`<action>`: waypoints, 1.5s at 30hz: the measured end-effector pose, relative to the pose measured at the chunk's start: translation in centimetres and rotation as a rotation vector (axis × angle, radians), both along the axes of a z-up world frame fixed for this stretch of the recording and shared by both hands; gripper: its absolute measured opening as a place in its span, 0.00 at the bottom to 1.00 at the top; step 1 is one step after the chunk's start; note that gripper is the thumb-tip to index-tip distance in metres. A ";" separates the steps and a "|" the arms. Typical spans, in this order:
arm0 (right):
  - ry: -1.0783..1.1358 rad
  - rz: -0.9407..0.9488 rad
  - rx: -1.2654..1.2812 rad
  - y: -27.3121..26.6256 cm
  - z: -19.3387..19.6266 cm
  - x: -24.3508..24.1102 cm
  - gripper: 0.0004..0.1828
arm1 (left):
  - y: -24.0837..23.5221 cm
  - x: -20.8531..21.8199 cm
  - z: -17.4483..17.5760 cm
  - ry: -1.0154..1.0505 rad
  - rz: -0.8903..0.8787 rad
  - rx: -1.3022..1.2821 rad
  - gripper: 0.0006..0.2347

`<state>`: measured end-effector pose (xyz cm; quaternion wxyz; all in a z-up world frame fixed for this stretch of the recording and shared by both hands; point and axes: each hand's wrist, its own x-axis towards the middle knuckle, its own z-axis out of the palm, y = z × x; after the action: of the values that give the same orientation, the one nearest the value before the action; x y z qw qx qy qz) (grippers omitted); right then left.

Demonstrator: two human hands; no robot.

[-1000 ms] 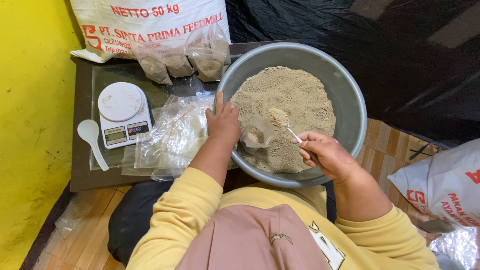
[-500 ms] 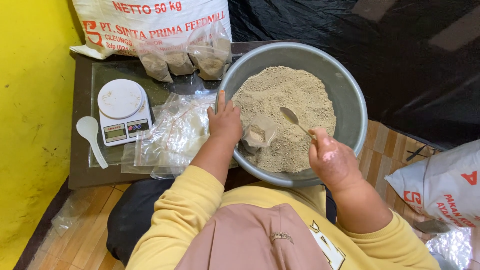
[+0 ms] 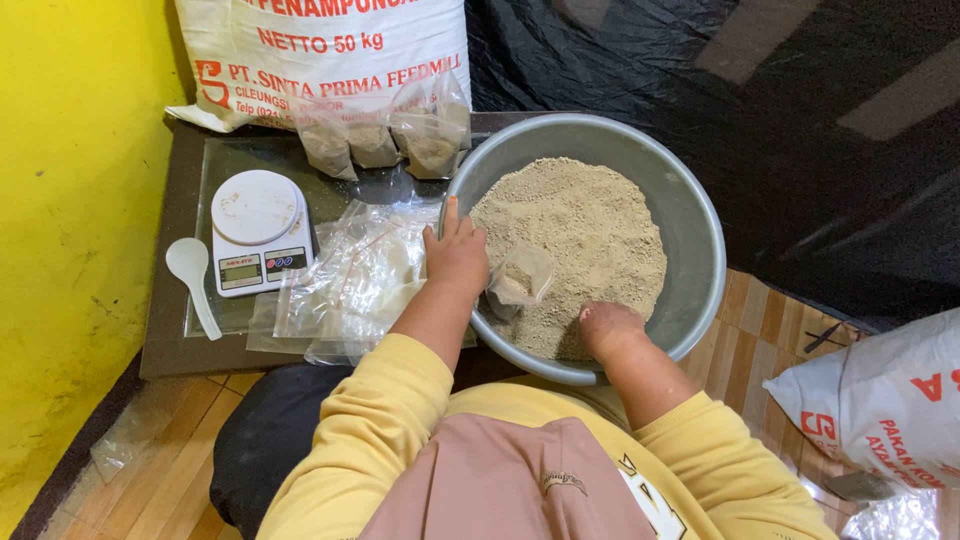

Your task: Scooping animal feed from a large bowl into small plastic bags using a spoon and weighing them on a digital scale.

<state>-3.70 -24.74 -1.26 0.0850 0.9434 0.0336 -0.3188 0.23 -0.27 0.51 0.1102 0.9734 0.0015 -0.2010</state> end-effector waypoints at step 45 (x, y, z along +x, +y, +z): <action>-0.963 0.575 0.621 5.5 13.5 5.1 0.05 | 15.1 -13.0 -11.4 -0.154 0.642 -1.126 0.13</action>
<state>1.43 -19.20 12.20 -0.1044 0.9151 0.3340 0.2006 -12.76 14.82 -10.89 0.6575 0.7297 0.1788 -0.0579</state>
